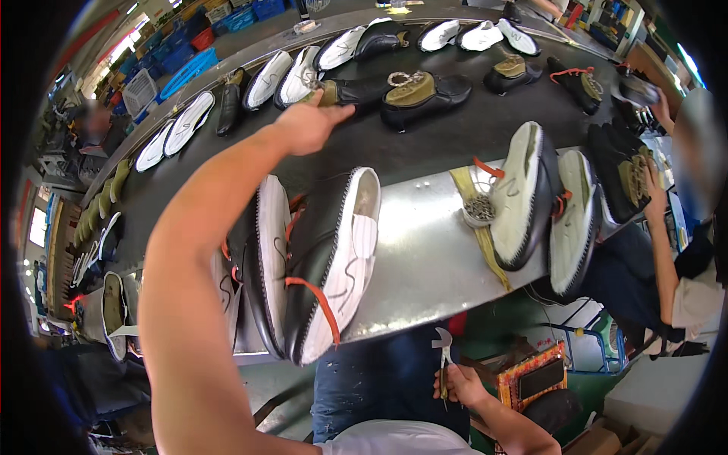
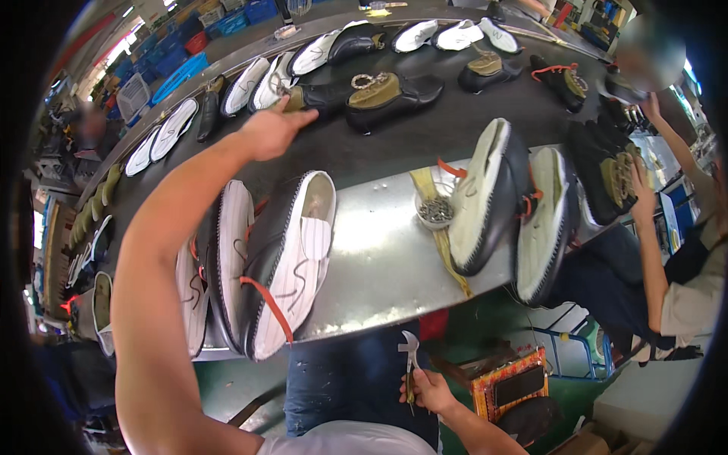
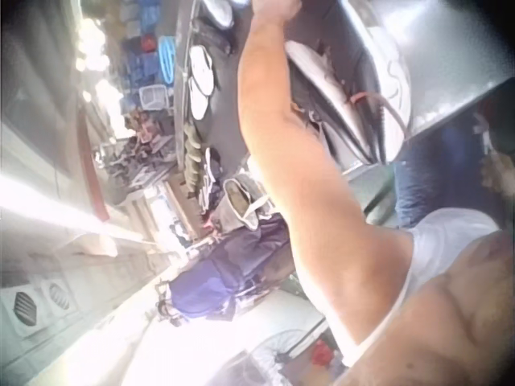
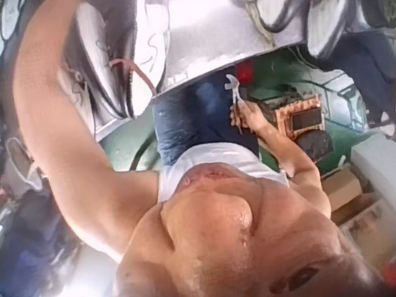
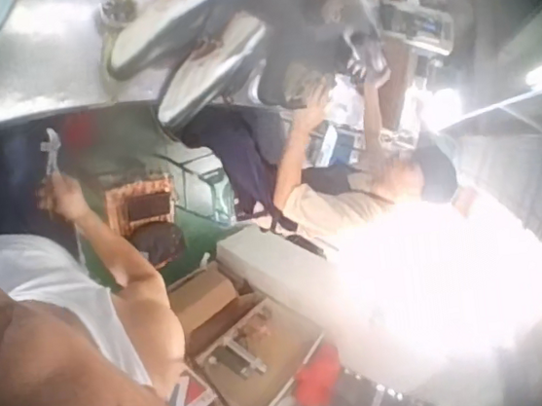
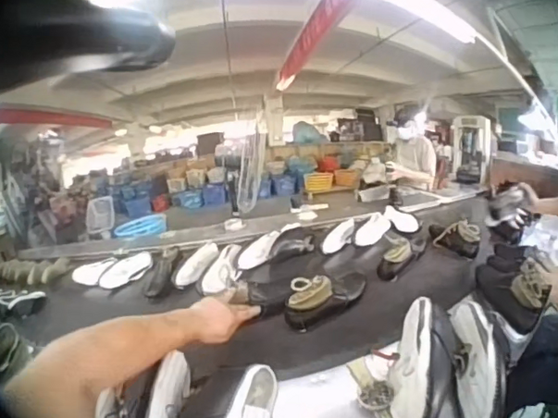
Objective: Manually lasting shoes and preparing them for sole attachment on a factory assembly line.
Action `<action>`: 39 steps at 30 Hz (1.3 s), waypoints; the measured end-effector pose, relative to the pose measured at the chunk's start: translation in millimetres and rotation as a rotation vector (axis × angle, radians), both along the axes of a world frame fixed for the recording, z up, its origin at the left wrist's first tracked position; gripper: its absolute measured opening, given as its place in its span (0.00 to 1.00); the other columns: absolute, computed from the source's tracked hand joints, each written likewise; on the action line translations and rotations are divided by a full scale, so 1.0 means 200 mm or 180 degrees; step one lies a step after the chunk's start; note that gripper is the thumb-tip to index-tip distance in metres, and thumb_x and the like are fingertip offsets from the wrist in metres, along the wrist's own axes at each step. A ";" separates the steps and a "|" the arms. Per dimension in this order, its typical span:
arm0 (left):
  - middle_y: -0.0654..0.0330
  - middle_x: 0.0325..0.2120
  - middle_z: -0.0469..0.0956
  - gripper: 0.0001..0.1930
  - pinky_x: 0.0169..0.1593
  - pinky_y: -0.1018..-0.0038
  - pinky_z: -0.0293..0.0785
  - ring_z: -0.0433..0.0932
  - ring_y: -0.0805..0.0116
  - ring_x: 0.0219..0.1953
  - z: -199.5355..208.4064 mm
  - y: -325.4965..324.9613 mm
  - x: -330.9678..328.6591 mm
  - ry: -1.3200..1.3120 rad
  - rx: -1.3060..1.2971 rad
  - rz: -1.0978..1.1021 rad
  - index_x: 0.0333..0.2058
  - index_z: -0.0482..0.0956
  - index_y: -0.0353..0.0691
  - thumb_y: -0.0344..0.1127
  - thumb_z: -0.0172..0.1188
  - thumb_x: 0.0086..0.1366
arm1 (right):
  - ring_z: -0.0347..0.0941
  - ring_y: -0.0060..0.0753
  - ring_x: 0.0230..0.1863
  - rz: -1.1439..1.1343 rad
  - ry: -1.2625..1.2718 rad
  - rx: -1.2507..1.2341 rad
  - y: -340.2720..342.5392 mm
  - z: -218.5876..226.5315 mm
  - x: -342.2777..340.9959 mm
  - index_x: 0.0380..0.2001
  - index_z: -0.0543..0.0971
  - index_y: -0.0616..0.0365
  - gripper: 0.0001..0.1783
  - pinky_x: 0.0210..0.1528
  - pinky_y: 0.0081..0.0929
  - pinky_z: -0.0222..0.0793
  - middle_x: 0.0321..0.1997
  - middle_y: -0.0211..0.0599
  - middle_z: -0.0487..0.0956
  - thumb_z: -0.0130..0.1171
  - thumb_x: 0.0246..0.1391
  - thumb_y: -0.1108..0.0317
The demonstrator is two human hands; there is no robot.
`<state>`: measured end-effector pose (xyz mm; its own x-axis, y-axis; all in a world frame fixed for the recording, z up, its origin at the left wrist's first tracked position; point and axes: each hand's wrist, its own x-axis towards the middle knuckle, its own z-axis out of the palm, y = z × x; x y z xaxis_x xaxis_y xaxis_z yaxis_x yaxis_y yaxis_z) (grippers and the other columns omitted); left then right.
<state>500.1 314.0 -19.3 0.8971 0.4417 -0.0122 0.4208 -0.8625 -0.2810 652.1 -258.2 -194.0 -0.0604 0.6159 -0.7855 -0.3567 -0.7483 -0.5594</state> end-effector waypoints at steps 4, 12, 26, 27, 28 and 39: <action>0.45 0.64 0.63 0.29 0.63 0.57 0.65 0.63 0.47 0.65 0.08 0.30 -0.25 -0.2171 -0.0077 0.0904 0.62 0.67 0.42 0.47 0.54 0.65 | 0.81 0.36 0.31 0.0133 0.0055 -0.0208 0.17 -0.04 0.06 0.46 0.72 0.67 0.29 0.19 0.19 0.61 0.35 0.42 0.79 0.33 0.72 0.49; 0.46 0.73 0.29 0.53 0.71 0.51 0.39 0.33 0.40 0.73 -0.02 0.68 -0.23 -0.1261 -0.0374 0.3443 0.64 0.70 0.48 0.80 0.58 0.45 | 0.82 0.38 0.32 0.0037 0.0111 -0.0508 0.29 -0.08 0.12 0.44 0.73 0.64 0.23 0.17 0.19 0.61 0.34 0.42 0.80 0.39 0.70 0.53; 0.40 0.47 0.79 0.49 0.48 0.63 0.74 0.81 0.50 0.47 0.08 0.76 -0.40 -0.2257 -0.1590 0.2994 0.49 0.76 0.21 0.71 0.64 0.51 | 0.82 0.41 0.29 -0.0030 -0.0259 -0.0321 0.27 -0.13 0.07 0.43 0.73 0.62 0.22 0.14 0.23 0.59 0.31 0.43 0.80 0.42 0.68 0.52; 0.42 0.47 0.79 0.48 0.48 0.62 0.74 0.80 0.50 0.47 0.14 0.70 -0.48 -0.2414 -0.1838 0.3017 0.50 0.77 0.23 0.70 0.64 0.52 | 0.83 0.43 0.28 -0.0088 -0.0218 -0.0366 0.32 -0.03 0.05 0.42 0.73 0.64 0.24 0.13 0.24 0.60 0.30 0.43 0.81 0.39 0.70 0.51; 0.44 0.47 0.80 0.47 0.48 0.61 0.74 0.80 0.51 0.47 0.20 0.64 -0.54 -0.2563 -0.2079 0.3033 0.50 0.77 0.24 0.69 0.65 0.52 | 0.82 0.42 0.26 -0.0151 -0.0100 -0.0388 0.29 -0.03 0.04 0.42 0.73 0.65 0.27 0.13 0.22 0.61 0.29 0.43 0.81 0.36 0.71 0.50; 0.53 0.41 0.81 0.37 0.45 0.71 0.72 0.77 0.64 0.40 0.49 -0.95 -1.81 -0.3592 -0.1197 0.3760 0.48 0.79 0.31 0.62 0.67 0.54 | 0.82 0.35 0.28 0.0185 -0.0028 0.0156 0.00 -0.06 -0.07 0.43 0.73 0.64 0.28 0.15 0.18 0.62 0.31 0.40 0.80 0.37 0.71 0.47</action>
